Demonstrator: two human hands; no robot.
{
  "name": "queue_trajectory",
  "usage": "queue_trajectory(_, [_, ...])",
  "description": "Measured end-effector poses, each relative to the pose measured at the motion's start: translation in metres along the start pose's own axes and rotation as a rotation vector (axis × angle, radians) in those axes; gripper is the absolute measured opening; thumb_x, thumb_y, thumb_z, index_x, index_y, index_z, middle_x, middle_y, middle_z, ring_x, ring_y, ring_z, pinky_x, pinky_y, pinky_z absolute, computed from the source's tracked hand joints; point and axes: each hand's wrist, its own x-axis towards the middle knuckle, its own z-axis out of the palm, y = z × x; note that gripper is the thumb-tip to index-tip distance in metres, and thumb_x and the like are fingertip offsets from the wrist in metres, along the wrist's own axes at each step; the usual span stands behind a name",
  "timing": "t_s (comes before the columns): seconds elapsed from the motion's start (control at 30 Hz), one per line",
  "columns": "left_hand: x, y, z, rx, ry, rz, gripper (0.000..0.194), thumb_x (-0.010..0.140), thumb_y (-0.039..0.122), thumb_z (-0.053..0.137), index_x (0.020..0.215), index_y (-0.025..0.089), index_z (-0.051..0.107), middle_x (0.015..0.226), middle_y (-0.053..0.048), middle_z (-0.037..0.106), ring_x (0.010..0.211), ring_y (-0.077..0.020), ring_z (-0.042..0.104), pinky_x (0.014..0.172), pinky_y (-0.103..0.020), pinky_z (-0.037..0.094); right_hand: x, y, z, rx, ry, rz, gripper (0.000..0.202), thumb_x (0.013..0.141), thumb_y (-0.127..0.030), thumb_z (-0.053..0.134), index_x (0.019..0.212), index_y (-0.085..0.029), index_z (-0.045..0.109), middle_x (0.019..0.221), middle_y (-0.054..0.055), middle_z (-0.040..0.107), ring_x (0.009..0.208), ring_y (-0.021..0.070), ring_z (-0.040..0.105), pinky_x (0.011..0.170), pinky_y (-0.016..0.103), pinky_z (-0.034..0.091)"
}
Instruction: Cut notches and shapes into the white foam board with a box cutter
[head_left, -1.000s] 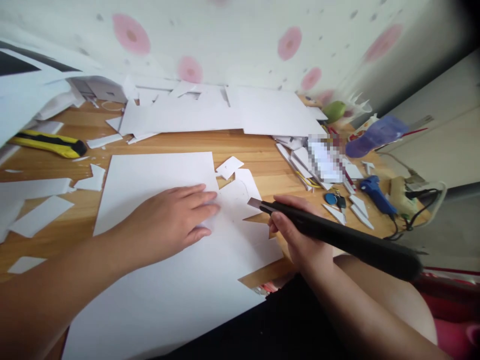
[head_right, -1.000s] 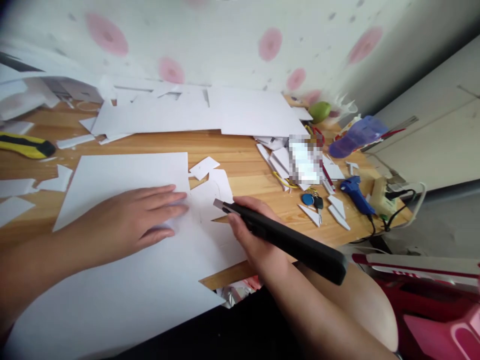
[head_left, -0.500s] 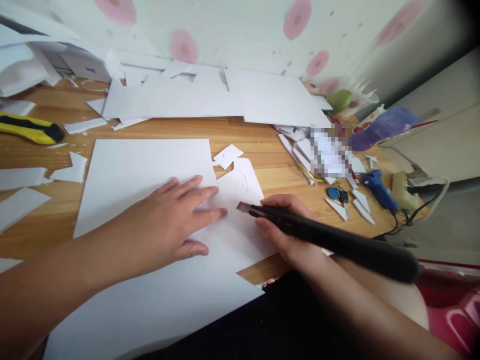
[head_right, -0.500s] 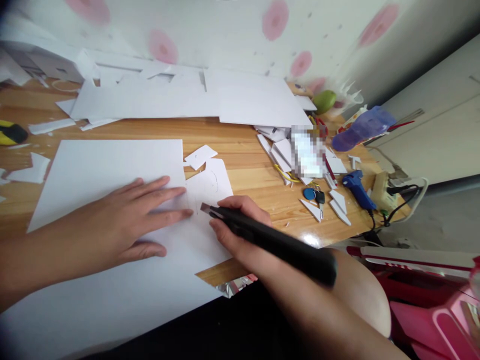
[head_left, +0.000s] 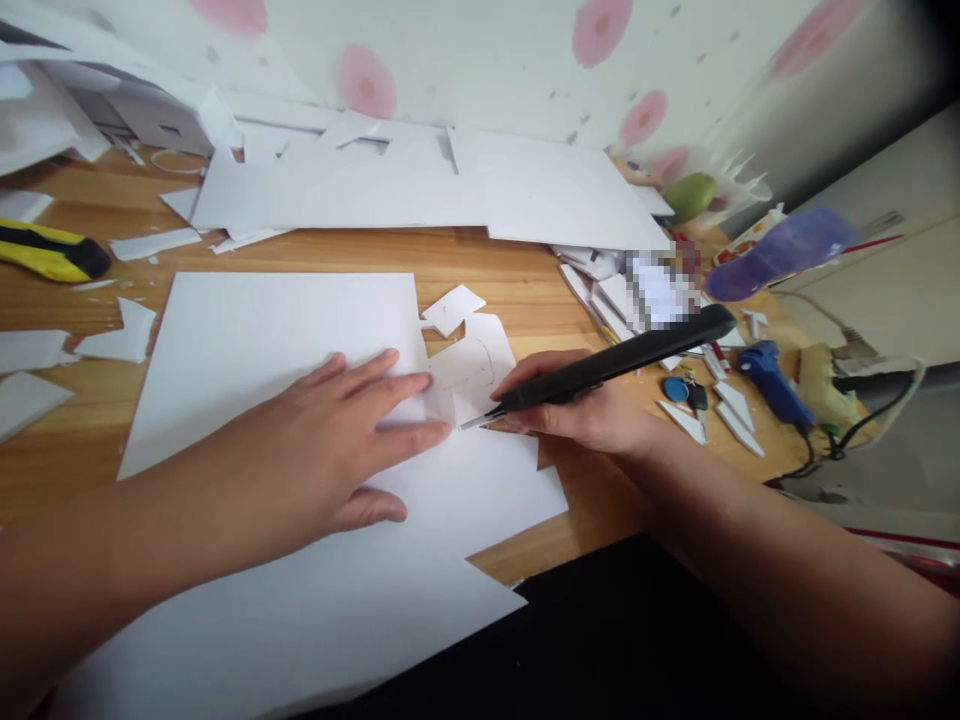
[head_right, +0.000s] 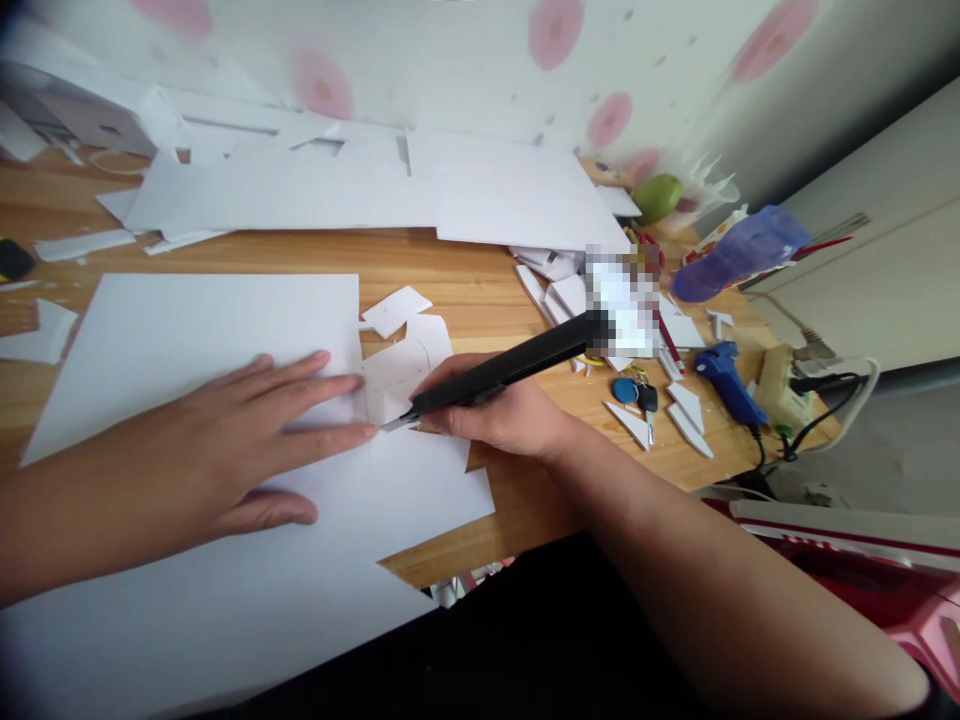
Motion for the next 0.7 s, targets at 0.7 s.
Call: queue_trajectory(0.7, [0.0001,-0.0022,-0.0015,-0.01,0.002,0.001,0.074,0.082,0.054,0.089,0.148,0.044,0.058,0.157,-0.012,0.057,0.143,-0.0497,0.053,0.109,-0.074,0.052,0.0027,-0.0054,0.0003,-0.149,-0.079,-0.059,0.016,0.081,-0.023,0.082,0.096,-0.016,0.078,0.089,0.005,0.081,0.078,0.0176,0.074,0.069,0.026,0.059])
